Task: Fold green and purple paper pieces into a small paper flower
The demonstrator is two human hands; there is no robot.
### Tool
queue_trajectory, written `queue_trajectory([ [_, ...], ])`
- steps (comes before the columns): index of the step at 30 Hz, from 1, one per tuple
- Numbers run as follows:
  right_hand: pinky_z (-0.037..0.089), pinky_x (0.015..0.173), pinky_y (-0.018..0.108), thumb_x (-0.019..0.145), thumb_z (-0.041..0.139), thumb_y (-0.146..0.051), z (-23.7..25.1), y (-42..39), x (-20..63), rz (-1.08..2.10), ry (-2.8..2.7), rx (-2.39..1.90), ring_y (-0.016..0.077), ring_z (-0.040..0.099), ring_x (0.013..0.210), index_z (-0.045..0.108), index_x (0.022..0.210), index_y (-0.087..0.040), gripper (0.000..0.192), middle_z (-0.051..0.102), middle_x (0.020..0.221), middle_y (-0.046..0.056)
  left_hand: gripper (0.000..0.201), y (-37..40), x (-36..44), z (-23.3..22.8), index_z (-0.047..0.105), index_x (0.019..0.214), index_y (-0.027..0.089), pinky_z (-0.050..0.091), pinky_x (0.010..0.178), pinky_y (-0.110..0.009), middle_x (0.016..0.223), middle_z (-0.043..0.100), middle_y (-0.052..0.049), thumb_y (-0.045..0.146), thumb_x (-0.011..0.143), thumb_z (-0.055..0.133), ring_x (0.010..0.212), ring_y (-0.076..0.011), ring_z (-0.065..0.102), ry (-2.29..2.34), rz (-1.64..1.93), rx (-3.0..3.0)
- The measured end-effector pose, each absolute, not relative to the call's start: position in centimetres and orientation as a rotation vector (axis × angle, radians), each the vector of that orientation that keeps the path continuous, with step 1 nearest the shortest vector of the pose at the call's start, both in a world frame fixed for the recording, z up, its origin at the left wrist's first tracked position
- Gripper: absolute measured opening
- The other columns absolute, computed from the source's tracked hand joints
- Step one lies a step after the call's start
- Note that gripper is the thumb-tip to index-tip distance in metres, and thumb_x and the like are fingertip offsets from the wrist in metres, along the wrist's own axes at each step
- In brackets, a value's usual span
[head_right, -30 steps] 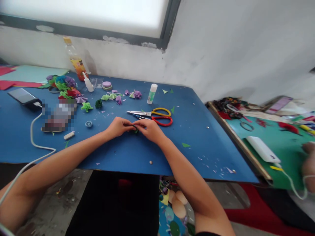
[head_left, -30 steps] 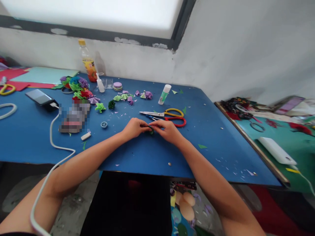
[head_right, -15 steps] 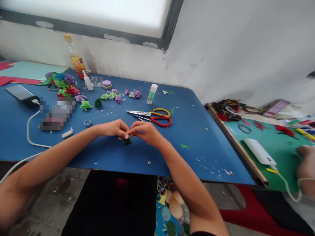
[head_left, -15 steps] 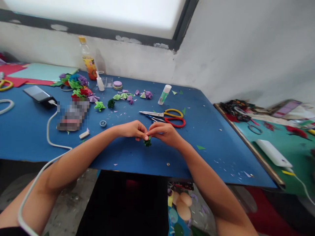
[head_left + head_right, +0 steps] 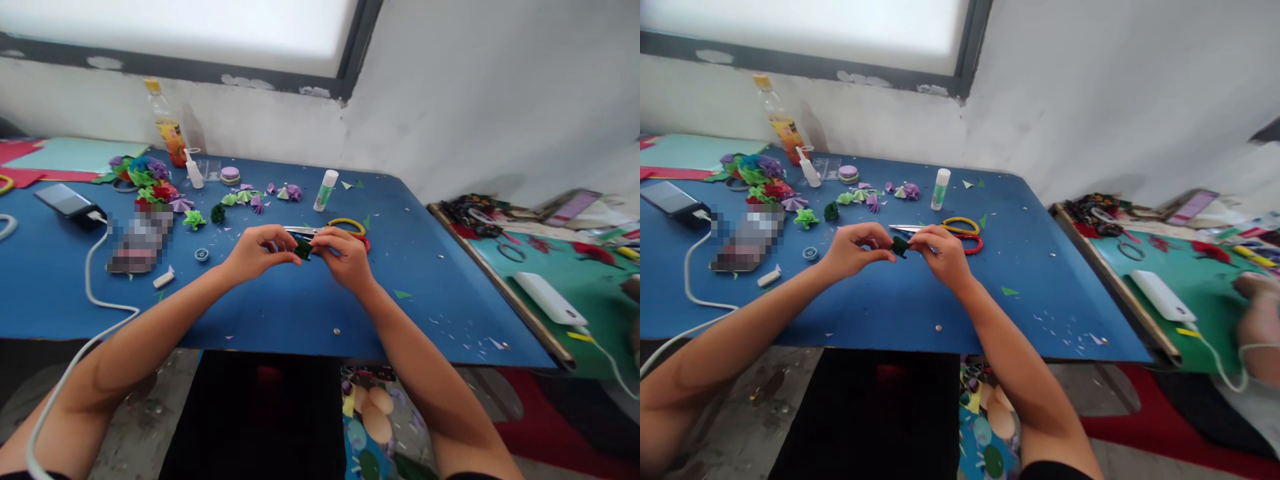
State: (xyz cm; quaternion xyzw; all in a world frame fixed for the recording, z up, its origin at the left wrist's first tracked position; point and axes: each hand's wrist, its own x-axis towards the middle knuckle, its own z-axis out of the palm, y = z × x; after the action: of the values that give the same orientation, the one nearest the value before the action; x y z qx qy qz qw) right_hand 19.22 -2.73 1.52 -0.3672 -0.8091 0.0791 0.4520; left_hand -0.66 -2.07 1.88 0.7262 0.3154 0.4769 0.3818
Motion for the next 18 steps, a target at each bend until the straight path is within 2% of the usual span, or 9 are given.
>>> queue_trajectory([
  [4,0.049,0.075,0.031,0.086,0.052,-0.026,1.47,-2.79,19.19,0.172,-2.014,-0.857,0.0153,0.061,0.078,0.067,0.080,-0.023,0.016,0.066,0.083,0.003,0.031,-1.87,-0.58,1.63,0.070,0.079,0.013,0.043,0.049,-0.018,0.069,0.065,-0.004,0.039,0.064,0.075,0.060,-0.0096,0.056,0.775,1.163,1.875],
  [9,0.049,0.074,0.030,0.086,0.051,-0.024,1.54,-2.83,19.25,0.179,-2.009,-0.819,0.0146,0.061,0.078,0.067,0.080,-0.023,0.018,0.066,0.083,0.003,0.027,-1.69,-0.64,1.90,0.072,0.076,0.015,0.042,0.044,-0.016,0.073,0.065,-0.004,0.040,0.066,0.072,0.056,-0.0073,0.053,0.673,1.126,1.832],
  [18,0.049,0.070,0.030,0.086,0.051,-0.025,1.78,-2.87,19.33,0.173,-1.956,-0.875,0.0147,0.061,0.076,0.067,0.079,-0.024,0.018,0.065,0.081,0.002,0.026,-1.95,-0.74,1.80,0.072,0.089,0.016,0.048,0.049,-0.018,0.079,0.061,-0.004,0.038,0.079,0.061,0.060,-0.0075,0.055,0.624,1.095,1.835],
])
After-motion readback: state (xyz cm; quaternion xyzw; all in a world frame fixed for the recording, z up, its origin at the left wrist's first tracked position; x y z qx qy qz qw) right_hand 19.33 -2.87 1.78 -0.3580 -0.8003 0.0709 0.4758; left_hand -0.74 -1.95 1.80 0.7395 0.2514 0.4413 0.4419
